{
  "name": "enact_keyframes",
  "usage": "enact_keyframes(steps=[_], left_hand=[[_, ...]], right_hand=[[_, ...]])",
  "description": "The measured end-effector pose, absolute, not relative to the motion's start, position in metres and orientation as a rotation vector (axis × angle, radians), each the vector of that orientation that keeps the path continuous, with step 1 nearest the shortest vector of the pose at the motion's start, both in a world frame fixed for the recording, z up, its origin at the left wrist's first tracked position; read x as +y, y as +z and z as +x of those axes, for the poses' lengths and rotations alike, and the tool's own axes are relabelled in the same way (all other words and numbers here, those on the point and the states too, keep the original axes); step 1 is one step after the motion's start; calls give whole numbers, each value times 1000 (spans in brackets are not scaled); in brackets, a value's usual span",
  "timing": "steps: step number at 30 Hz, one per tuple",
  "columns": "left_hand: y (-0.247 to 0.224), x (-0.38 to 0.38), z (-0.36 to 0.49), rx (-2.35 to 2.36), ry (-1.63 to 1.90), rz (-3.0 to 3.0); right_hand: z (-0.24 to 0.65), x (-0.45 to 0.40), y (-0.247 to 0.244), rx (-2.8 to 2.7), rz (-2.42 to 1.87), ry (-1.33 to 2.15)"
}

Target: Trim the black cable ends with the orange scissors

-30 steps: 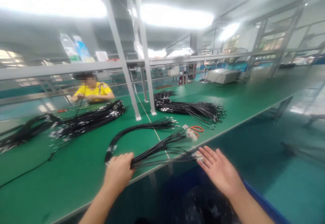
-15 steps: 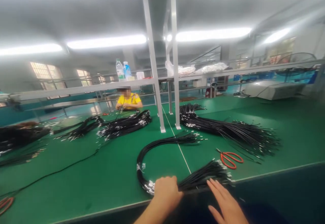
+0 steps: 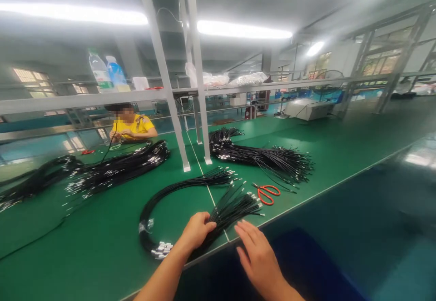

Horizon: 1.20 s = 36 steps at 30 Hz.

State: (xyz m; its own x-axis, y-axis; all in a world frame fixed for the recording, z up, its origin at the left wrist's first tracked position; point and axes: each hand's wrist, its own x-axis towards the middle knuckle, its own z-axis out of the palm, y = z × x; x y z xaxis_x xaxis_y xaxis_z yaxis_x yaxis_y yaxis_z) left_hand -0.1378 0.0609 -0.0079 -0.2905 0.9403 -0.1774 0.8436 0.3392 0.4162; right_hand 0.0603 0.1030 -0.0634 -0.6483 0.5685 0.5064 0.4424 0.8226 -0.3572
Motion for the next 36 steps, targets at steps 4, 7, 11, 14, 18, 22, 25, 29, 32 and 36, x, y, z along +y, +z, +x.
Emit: enact_keyframes(steps=[4, 7, 11, 14, 18, 22, 25, 29, 32, 36], left_hand=[[-6, 60, -142, 2196, 363, 1547], [-2, 52, -142, 2236, 377, 1527], [2, 47, -135, 2321, 382, 1536], [2, 51, -123, 2290, 381, 1578], [2, 56, -114, 2253, 351, 1636], [4, 56, -119, 2359, 251, 1647], [7, 53, -125, 2310, 177, 1715], [7, 52, -131, 2321, 65, 1749], [4, 55, -131, 2428, -8, 1691], [-1, 55, -129, 2496, -18, 1649]], right_hand=[[43, 107, -57, -2428, -666, 282], [40, 104, -60, -2462, -666, 287], [48, 91, -66, -2496, -666, 263], [54, 88, -64, -2496, -708, 243], [57, 95, -59, -2519, -704, 241], [55, 103, -56, -2589, -651, 280], [48, 107, -51, -2590, -678, 303], [34, 111, -49, -2598, -670, 346], [27, 109, -48, -2595, -678, 351], [31, 115, -39, -2560, -746, 292]])
